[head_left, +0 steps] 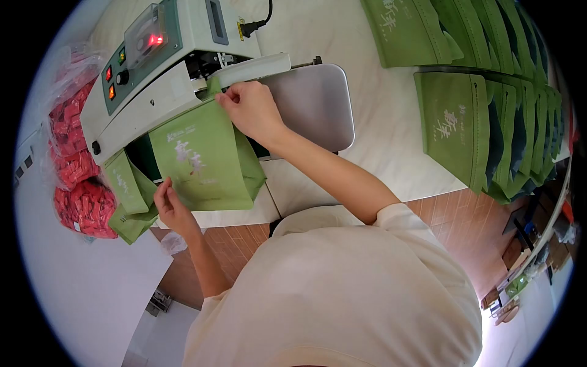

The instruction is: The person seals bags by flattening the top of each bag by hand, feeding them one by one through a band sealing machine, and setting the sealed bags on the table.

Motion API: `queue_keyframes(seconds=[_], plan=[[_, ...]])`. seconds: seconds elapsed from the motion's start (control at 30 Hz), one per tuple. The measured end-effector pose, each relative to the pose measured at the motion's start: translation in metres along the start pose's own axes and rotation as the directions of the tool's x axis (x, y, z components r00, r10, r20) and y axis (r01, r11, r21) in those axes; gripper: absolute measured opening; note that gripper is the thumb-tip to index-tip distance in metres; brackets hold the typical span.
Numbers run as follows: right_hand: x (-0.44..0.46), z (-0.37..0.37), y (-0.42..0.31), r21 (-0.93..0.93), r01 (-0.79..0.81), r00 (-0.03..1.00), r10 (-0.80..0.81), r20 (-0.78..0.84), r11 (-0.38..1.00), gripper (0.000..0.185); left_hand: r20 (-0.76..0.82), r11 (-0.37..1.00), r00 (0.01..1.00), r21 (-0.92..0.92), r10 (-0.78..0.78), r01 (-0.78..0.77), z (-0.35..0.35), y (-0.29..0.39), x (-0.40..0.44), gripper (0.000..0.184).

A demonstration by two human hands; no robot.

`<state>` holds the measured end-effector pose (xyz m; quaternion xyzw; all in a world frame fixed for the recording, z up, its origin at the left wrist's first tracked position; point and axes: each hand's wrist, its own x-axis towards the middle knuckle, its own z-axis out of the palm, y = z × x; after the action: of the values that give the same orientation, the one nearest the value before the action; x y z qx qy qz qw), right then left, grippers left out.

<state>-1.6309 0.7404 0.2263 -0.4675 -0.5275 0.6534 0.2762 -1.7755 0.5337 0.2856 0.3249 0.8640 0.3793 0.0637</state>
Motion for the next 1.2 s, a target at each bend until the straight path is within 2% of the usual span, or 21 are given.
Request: queue_keyframes(seconds=[0.17, 0.33, 0.4, 0.43, 0.47, 0.53, 0.57, 0.6, 0.63, 0.67, 0.7, 0.73, 0.8, 0.83, 0.9, 0.97, 1.03, 1.07, 1.13, 1.17, 1.2], plan=[[0.002, 0.014, 0.004, -0.031, 0.008, 1.000, -0.009, -0.015, 0.999, 0.026, -0.027, 1.000, 0.999, 0.007, 0.021, -0.021, -0.013, -0.007, -0.010, 0.020], [-0.003, 0.026, 0.002, -0.069, 0.007, 0.999, -0.010, -0.044, 0.998, 0.023, -0.067, 0.998, 0.996, 0.026, -0.063, 0.065, -0.035, -0.016, -0.031, 0.018], [-0.005, 0.035, 0.013, -0.194, 0.100, 0.978, -0.132, -0.162, 0.976, 0.022, -0.065, 0.998, 0.996, 0.031, -0.057, 0.059, -0.047, -0.033, -0.042, 0.018], [-0.010, 0.031, 0.018, -0.057, 0.083, 0.990, -0.088, -0.109, 0.995, 0.021, -0.072, 0.998, 0.997, 0.047, -0.042, 0.045, -0.061, -0.042, -0.044, 0.019], [-0.008, 0.025, 0.024, -0.141, 0.144, 0.989, -0.149, -0.022, 0.979, 0.023, -0.090, 0.996, 0.996, 0.076, -0.029, 0.036, -0.070, -0.044, -0.047, 0.020], [-0.022, 0.019, 0.016, 0.114, 0.044, 0.999, -0.044, -0.008, 0.993, 0.025, -0.198, 0.994, 0.975, 0.029, -0.101, 0.109, -0.087, -0.046, -0.046, 0.026], [-0.036, 0.015, -0.003, 0.054, 0.012, 1.000, -0.012, -0.008, 0.998, 0.029, -0.260, 0.976, 0.947, 0.056, -0.190, 0.211, -0.104, -0.058, -0.044, 0.033], [-0.045, 0.014, -0.005, -0.025, 0.050, 0.999, -0.050, 0.008, 0.998, 0.031, -0.341, 0.977, 0.922, 0.036, -0.184, 0.208, -0.116, -0.077, -0.040, 0.043], [-0.058, 0.017, -0.011, 0.028, 0.039, 0.999, -0.040, 0.013, 0.999, 0.033, -0.443, 0.965, 0.870, 0.041, -0.215, 0.259, -0.131, -0.097, -0.035, 0.054], [-0.068, 0.021, -0.008, 0.013, 0.128, 0.991, -0.128, 0.041, 0.992, 0.034, -0.544, 0.950, 0.794, -0.018, -0.270, 0.311, -0.147, -0.123, -0.027, 0.060], [-0.084, 0.025, -0.018, -0.022, 0.146, 0.987, -0.144, 0.069, 0.989, 0.033, -0.622, 0.933, 0.713, -0.086, -0.324, 0.349, -0.161, -0.146, -0.017, 0.067], [-0.098, 0.030, -0.022, -0.054, 0.172, 0.982, -0.166, 0.092, 0.984, 0.033, -0.656, 0.933, 0.678, -0.121, -0.331, 0.339, -0.170, -0.168, -0.007, 0.067], [-0.126, 0.047, -0.024, -0.040, 0.218, 0.971, -0.213, 0.106, 0.975, 0.027, -0.711, 0.924, 0.660, 0.036, -0.244, 0.380, -0.185, -0.205, 0.012, 0.083], [-0.140, 0.059, -0.026, -0.060, 0.253, 0.960, -0.243, 0.141, 0.966, 0.026, -0.732, 0.926, 0.631, 0.000, -0.256, 0.377, -0.191, -0.223, 0.024, 0.083], [-0.163, 0.088, -0.026, -0.090, 0.304, 0.936, -0.280, 0.213, 0.948, 0.024, -0.495, 0.871, 0.724, -0.177, -0.481, 0.458, -0.200, -0.254, 0.045, 0.094], [-0.180, 0.126, -0.032, -0.114, 0.356, 0.911, -0.318, 0.262, 0.927, 0.022, -0.212, 0.707, 0.676, -0.142, -0.705, 0.693, -0.187, -0.266, 0.061, 0.088], [-0.191, 0.166, -0.041, -0.261, 0.407, 0.874, -0.290, 0.391, 0.875, 0.020, 0.111, 0.662, 0.704, -0.264, -0.701, 0.701, -0.191, -0.225, 0.064, 0.073], [-0.194, 0.188, -0.041, -0.273, 0.440, 0.864, -0.320, 0.390, 0.855, 0.020, 0.115, 0.668, 0.720, -0.299, -0.684, 0.682, -0.192, -0.236, 0.072, 0.073], [-0.193, 0.227, -0.034, -0.307, 0.480, 0.849, -0.348, 0.398, 0.822, 0.019, 0.193, 0.685, 0.722, -0.230, -0.664, 0.691, -0.188, -0.263, 0.084, 0.046], [-0.190, 0.244, -0.033, -0.322, 0.505, 0.835, -0.360, 0.415, 0.801, 0.019, 0.192, 0.675, 0.724, -0.266, -0.662, 0.688, -0.192, -0.276, 0.083, 0.046], [-0.189, 0.260, -0.030, -0.341, 0.454, 0.858, -0.302, 0.415, 0.823, 0.019, 0.158, 0.662, 0.736, -0.344, -0.658, 0.666, -0.200, -0.284, 0.078, 0.039]])
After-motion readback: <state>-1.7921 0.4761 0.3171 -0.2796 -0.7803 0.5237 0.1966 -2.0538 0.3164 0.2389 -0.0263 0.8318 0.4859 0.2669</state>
